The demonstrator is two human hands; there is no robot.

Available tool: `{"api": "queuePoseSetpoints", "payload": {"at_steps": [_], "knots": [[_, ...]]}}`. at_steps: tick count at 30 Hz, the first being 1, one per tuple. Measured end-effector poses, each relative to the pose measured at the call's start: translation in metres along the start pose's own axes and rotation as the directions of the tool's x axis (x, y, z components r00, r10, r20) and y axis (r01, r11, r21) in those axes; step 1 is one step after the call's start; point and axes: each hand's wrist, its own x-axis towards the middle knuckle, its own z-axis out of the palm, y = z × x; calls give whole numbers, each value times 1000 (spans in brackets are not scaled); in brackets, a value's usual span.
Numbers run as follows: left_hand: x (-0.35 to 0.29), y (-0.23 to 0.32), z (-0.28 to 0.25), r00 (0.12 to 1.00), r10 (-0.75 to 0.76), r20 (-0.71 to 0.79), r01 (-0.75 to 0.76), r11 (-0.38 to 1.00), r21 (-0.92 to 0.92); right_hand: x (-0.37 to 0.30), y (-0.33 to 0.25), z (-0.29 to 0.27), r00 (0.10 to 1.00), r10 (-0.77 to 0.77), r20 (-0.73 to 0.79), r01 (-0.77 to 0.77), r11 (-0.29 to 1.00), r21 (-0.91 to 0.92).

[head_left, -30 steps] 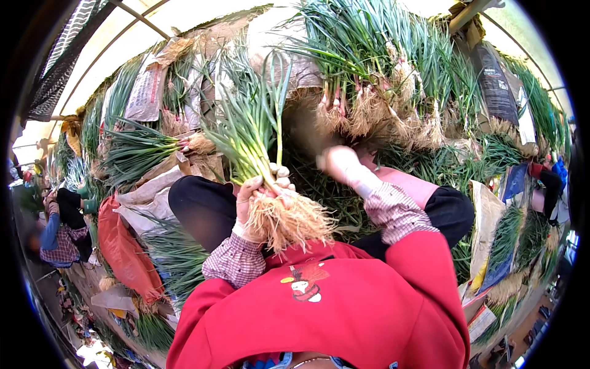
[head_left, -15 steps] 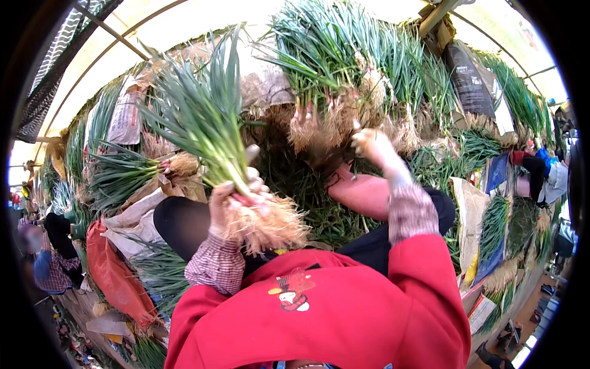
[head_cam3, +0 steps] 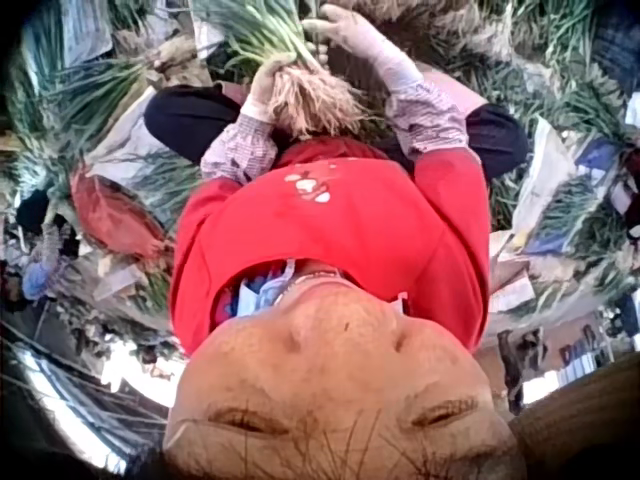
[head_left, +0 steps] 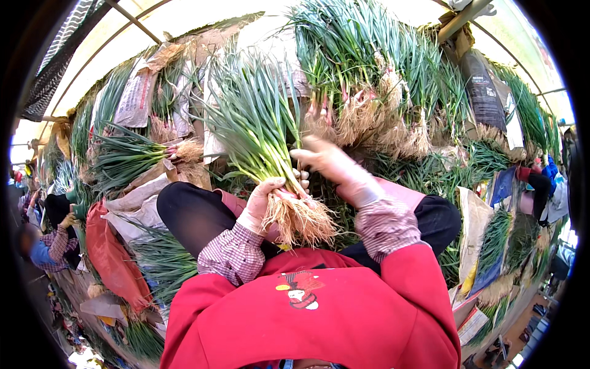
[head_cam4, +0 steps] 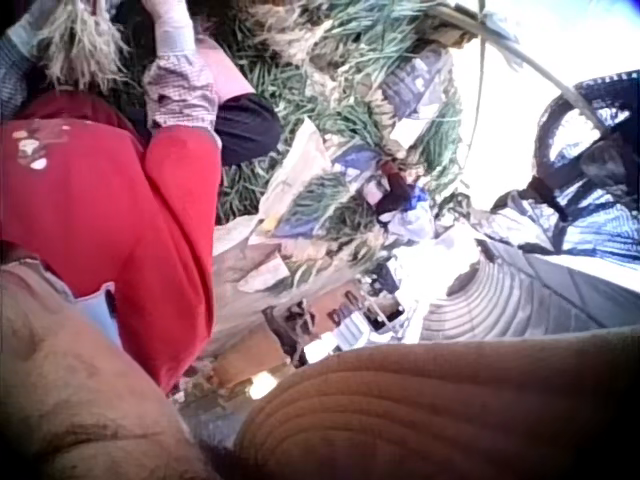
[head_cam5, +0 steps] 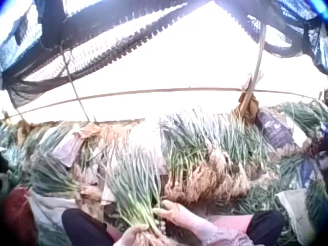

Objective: The person sits on the ground and sorts green onions by hand, separating individual stalks from a large pile and arranging them into bundles. The person repeatedly picks up bunches, pulls apart the roots, and places the sorted onions into a nearby sack.

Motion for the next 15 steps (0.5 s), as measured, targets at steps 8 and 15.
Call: {"api": "queuePoseSetpoints", "payload": {"at_steps": [8, 15], "knots": [[-31, 15, 6, 995, 24, 93, -12, 992, -125, 20, 108, -29, 951, -166, 260, 307, 594, -744], [-33, 13, 5, 995, 76, 69, -68, 993, -101, 9, -28, 27, 875, -63, 479, -254, 784, 567]]}}
